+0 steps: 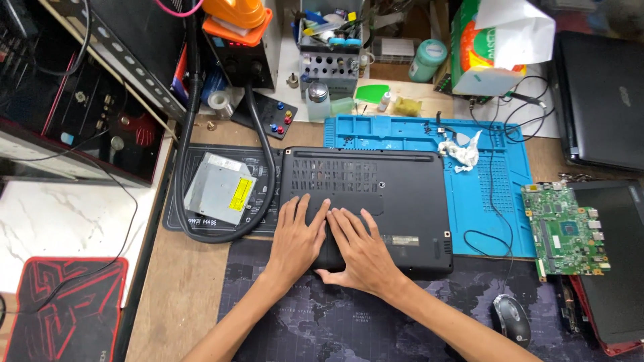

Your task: Disassembling a laptop by removing screws and the optical drive

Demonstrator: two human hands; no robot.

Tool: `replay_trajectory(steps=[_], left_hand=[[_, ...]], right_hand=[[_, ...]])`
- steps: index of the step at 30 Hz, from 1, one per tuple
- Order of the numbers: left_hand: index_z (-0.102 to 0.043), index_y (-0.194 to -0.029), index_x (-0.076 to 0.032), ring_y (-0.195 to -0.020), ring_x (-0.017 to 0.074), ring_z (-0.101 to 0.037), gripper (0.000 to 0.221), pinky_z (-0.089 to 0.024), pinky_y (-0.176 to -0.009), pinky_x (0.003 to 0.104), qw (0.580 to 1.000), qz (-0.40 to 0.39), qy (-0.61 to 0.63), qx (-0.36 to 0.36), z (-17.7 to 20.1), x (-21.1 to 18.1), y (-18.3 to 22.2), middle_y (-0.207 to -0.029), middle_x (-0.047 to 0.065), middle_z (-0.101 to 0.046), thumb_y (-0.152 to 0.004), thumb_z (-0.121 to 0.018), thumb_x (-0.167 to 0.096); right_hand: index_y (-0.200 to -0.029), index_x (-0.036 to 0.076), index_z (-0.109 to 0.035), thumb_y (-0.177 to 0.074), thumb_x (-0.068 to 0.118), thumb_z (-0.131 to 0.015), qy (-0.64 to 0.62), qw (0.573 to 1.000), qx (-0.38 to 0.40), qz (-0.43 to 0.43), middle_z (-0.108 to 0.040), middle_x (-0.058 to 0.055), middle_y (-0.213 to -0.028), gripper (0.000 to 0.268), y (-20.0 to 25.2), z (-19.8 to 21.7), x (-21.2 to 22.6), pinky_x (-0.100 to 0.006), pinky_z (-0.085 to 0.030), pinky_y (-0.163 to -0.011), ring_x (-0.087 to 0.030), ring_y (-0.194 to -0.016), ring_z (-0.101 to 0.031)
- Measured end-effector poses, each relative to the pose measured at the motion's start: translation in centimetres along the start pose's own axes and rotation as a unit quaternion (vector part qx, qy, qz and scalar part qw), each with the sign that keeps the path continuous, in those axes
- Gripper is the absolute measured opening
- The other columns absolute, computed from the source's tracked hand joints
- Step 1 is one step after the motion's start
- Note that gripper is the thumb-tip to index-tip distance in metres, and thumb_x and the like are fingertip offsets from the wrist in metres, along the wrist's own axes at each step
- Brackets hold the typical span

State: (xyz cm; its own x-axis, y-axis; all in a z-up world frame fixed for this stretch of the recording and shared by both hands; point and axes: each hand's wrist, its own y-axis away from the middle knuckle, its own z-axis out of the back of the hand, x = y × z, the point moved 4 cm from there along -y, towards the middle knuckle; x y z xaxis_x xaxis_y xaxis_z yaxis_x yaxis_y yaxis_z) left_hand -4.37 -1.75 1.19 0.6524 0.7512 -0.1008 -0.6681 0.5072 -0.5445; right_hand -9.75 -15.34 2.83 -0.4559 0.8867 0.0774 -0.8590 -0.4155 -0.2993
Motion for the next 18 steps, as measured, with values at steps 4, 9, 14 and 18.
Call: replay_trajectory(steps=[4, 9, 14, 18], left_hand=[[-0.065, -0.134, -0.012, -0.128, 0.0434, -0.053, 0.037, -0.04, -0.109, 0.051, 1.0, 0.011, 0.025, -0.012, 0.5, -0.2, -0.4, -0.131, 0.026, -0.057, -0.099, -0.056, -0.02], [-0.064, -0.137, -0.013, -0.129, 0.0441, -0.053, 0.04, -0.037, -0.112, 0.05, 0.999, 0.032, 0.043, -0.007, 0.5, -0.1, -0.4, -0.132, 0.029, -0.057, -0.098, -0.056, -0.019], [-0.061, -0.14, -0.014, -0.124, 0.0398, -0.056, 0.045, -0.039, -0.111, 0.049, 0.999, 0.027, -0.021, 0.005, -1.2, 0.1, -0.6, -0.125, 0.025, -0.06, -0.097, -0.053, -0.022], [-0.061, -0.138, -0.014, -0.118, 0.0405, -0.057, 0.047, -0.041, -0.108, 0.051, 0.997, 0.024, -0.07, 0.012, -2.4, -0.2, -0.8, -0.118, 0.025, -0.06, -0.093, -0.052, -0.023]], right_hand=[[-0.146, 0.004, -0.051, -0.071, 0.068, -0.068, 0.014, 1.0, -0.005, -0.008, -0.052, -0.016, -0.145, 0.1, 0.0, 0.4, 0.0, -0.056, -0.014, -0.123, -0.031, -0.14, -0.044], [-0.153, 0.01, -0.046, -0.071, 0.071, -0.07, 0.002, 0.999, -0.003, -0.034, -0.046, -0.017, -0.149, 0.105, 0.3, 0.7, -0.1, -0.059, -0.014, -0.12, -0.036, -0.143, -0.038], [-0.155, 0.01, -0.043, -0.074, 0.074, -0.067, -0.007, 1.0, -0.003, -0.026, -0.046, -0.018, -0.149, 0.106, 0.3, 0.3, -0.3, -0.058, -0.014, -0.12, -0.036, -0.142, -0.039], [-0.155, 0.01, -0.043, -0.075, 0.075, -0.065, -0.085, 0.995, -0.006, -0.054, -0.052, -0.012, -0.142, 0.105, 0.1, 0.8, -1.5, -0.056, -0.021, -0.117, -0.03, -0.135, -0.048]])
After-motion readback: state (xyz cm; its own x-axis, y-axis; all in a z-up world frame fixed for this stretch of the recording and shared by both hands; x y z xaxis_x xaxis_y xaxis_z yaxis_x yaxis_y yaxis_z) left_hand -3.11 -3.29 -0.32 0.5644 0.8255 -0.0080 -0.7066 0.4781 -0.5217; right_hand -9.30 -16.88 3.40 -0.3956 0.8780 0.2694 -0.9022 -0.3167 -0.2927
